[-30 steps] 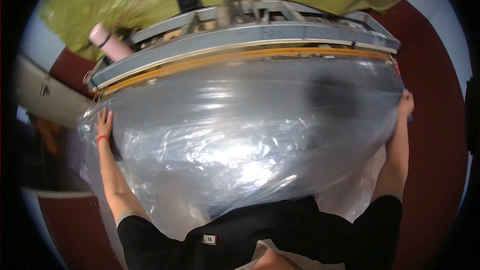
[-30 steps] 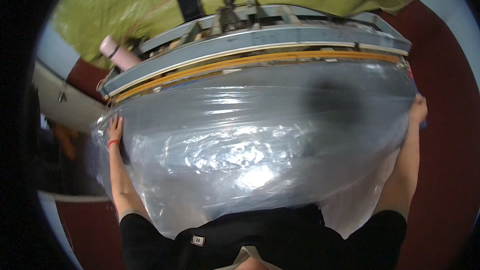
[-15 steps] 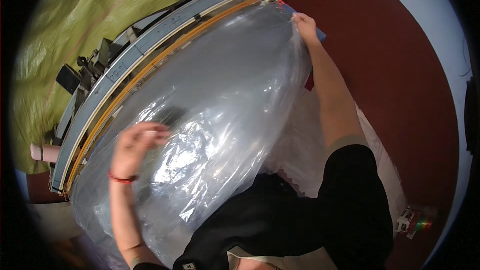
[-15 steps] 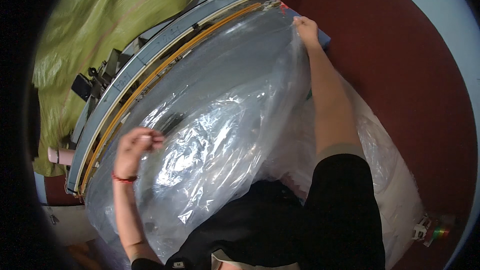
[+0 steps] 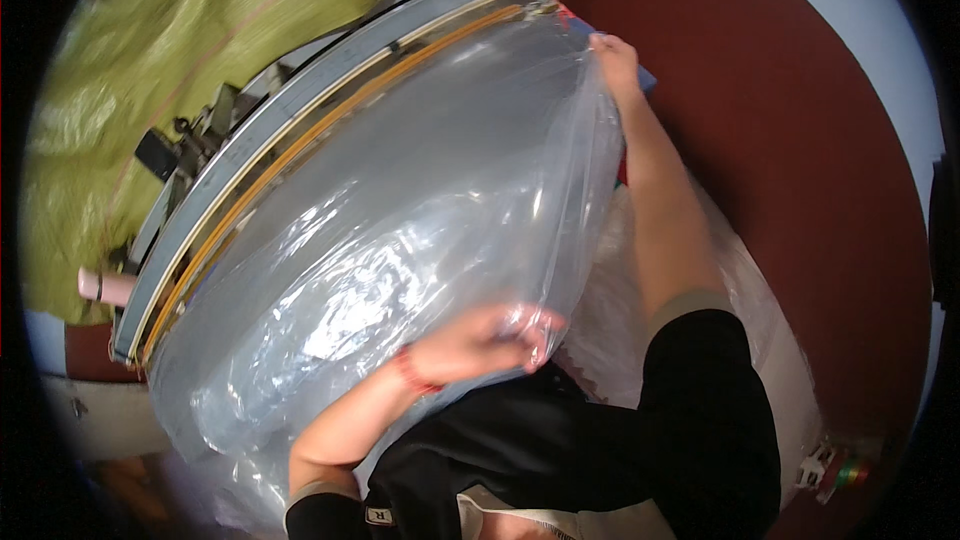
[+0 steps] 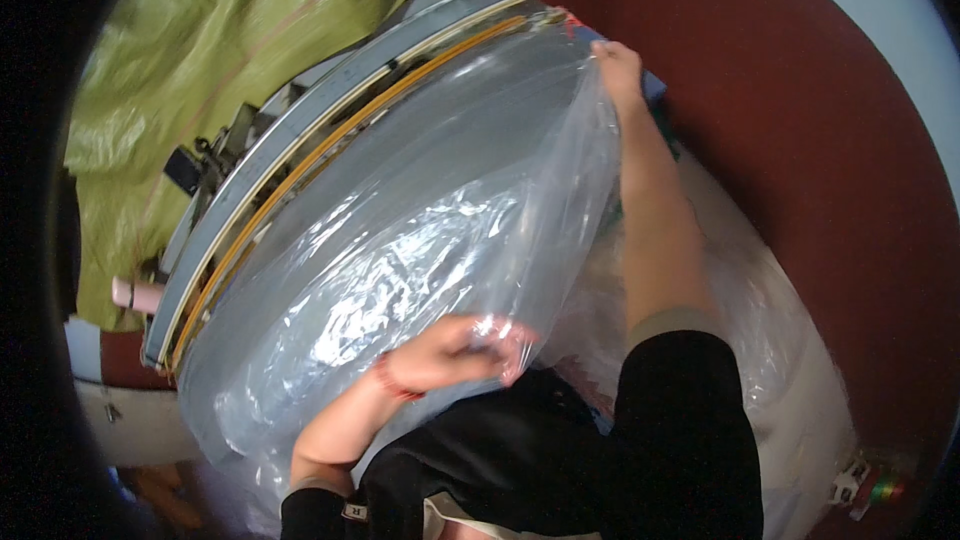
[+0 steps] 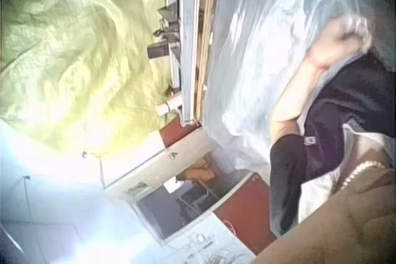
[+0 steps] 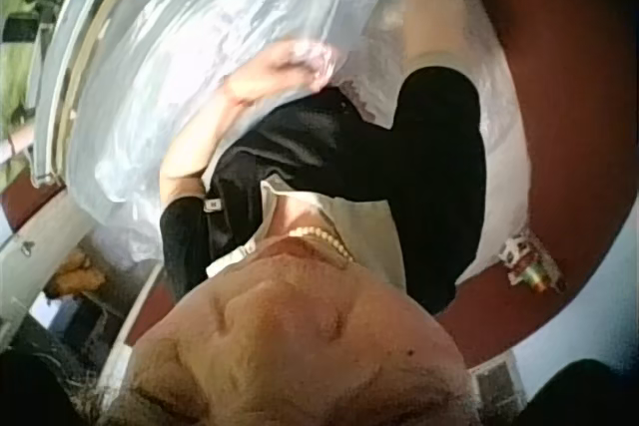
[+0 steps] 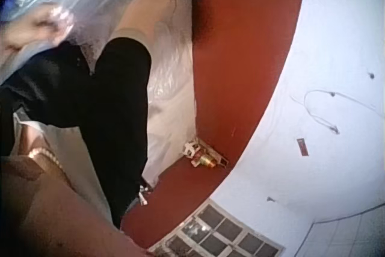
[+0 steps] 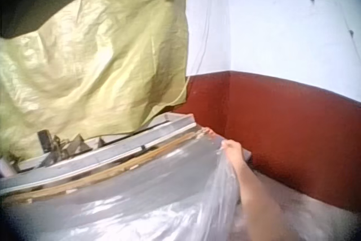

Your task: Using a heat sealing machine to seal large plastic bags.

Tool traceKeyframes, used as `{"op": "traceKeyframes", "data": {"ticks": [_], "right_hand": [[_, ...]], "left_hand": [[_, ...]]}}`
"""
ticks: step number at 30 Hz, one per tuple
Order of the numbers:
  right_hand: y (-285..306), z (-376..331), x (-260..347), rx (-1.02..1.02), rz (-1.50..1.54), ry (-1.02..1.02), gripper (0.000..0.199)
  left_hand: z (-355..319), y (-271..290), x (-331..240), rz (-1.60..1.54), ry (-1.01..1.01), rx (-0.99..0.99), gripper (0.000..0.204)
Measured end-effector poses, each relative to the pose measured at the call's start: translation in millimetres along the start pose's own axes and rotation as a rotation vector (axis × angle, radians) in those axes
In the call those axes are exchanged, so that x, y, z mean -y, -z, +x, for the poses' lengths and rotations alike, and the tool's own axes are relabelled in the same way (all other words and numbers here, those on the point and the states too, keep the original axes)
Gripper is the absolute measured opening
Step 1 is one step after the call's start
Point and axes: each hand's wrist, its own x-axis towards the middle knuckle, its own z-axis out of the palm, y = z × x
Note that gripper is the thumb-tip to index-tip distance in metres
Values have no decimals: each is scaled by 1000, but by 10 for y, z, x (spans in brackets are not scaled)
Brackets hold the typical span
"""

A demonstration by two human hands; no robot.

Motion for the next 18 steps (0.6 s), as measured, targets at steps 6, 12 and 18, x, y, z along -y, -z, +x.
{"op": "traceKeyframes", "data": {"ticks": [6,12,18], "right_hand": [[25,-94,208,-68,-116,75,24],[52,37,-26,44,-183,52,33],[-94,152,-288,124,-184,54,35]], "left_hand": [[-2277,-159,-198,557,334,-724,28],[-3970,-462,-47,1345,446,-1780,21],[-5707,-202,-496,1403,673,-2406,5]]}}
